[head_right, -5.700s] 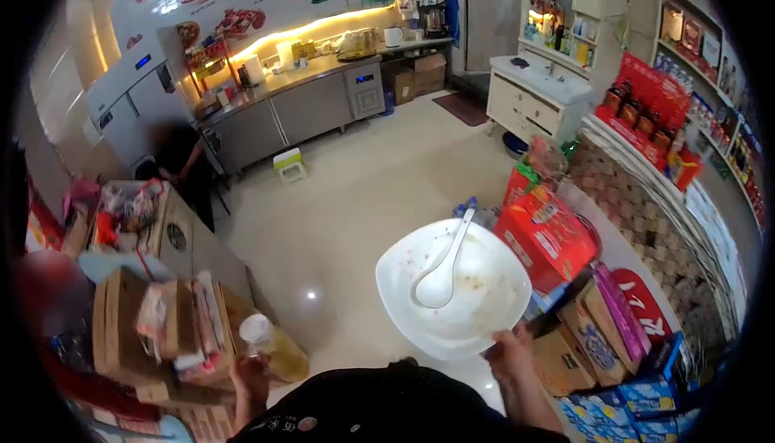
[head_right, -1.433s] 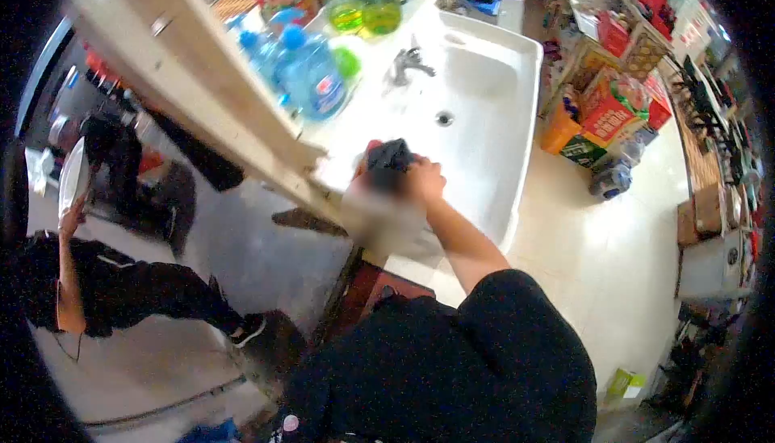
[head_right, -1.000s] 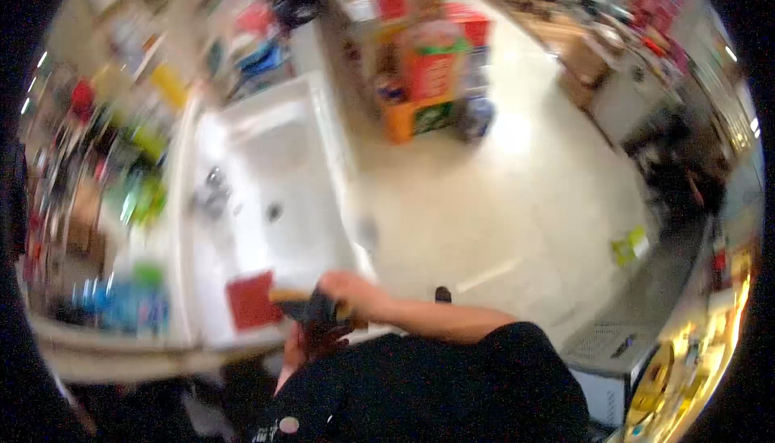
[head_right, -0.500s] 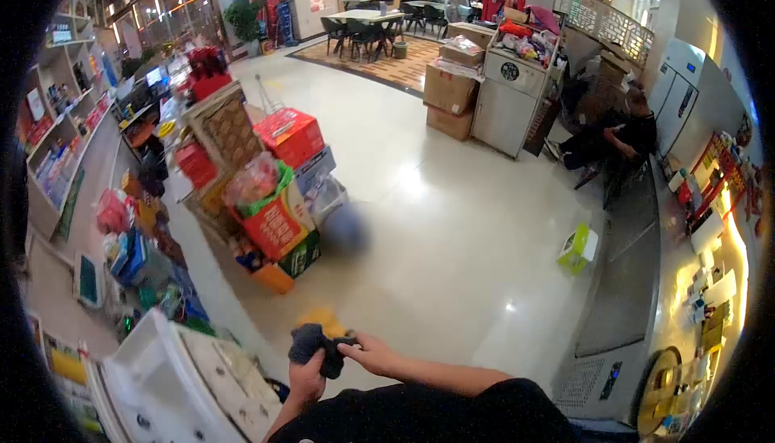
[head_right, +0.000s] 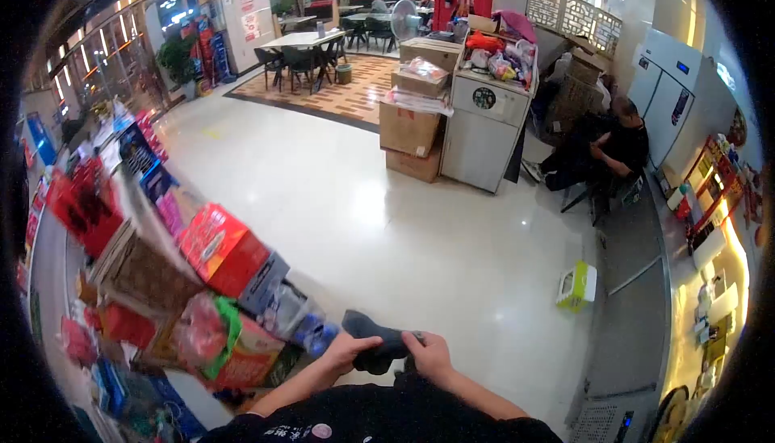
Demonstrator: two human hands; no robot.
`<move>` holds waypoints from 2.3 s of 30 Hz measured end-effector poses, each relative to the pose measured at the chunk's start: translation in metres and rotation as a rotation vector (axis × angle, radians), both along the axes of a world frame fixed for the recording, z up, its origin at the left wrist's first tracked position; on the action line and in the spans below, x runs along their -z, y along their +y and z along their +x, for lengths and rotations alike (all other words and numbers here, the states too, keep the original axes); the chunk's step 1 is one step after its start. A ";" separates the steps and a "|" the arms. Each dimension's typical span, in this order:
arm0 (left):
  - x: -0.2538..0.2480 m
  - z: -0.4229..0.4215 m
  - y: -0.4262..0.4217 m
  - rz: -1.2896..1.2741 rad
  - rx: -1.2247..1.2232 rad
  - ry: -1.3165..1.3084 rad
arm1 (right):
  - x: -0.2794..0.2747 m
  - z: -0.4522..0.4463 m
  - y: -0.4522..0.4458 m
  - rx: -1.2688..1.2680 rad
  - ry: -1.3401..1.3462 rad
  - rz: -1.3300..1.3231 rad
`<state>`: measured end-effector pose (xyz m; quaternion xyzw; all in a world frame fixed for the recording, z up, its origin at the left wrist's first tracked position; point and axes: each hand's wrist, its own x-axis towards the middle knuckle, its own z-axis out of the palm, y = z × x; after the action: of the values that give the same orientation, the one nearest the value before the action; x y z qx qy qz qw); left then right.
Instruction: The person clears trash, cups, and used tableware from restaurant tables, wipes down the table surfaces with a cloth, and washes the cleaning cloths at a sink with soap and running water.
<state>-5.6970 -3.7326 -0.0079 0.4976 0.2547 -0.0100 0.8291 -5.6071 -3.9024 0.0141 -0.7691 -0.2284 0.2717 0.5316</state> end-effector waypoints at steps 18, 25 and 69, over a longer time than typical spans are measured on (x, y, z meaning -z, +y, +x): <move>0.075 0.374 0.442 -0.515 -0.411 -0.168 | 0.014 0.483 0.480 -0.457 -0.156 0.210; -0.009 0.571 0.659 -0.180 -0.214 -0.266 | 0.015 0.683 0.609 -0.559 0.587 0.660; 0.019 1.752 1.569 0.086 -0.254 0.303 | 0.069 1.881 1.559 -0.056 -0.037 0.056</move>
<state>-3.9454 -2.1631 -0.0265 0.4890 0.4377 0.0308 0.7539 -3.7264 -2.3430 -0.0546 -0.7523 -0.2670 0.2656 0.5406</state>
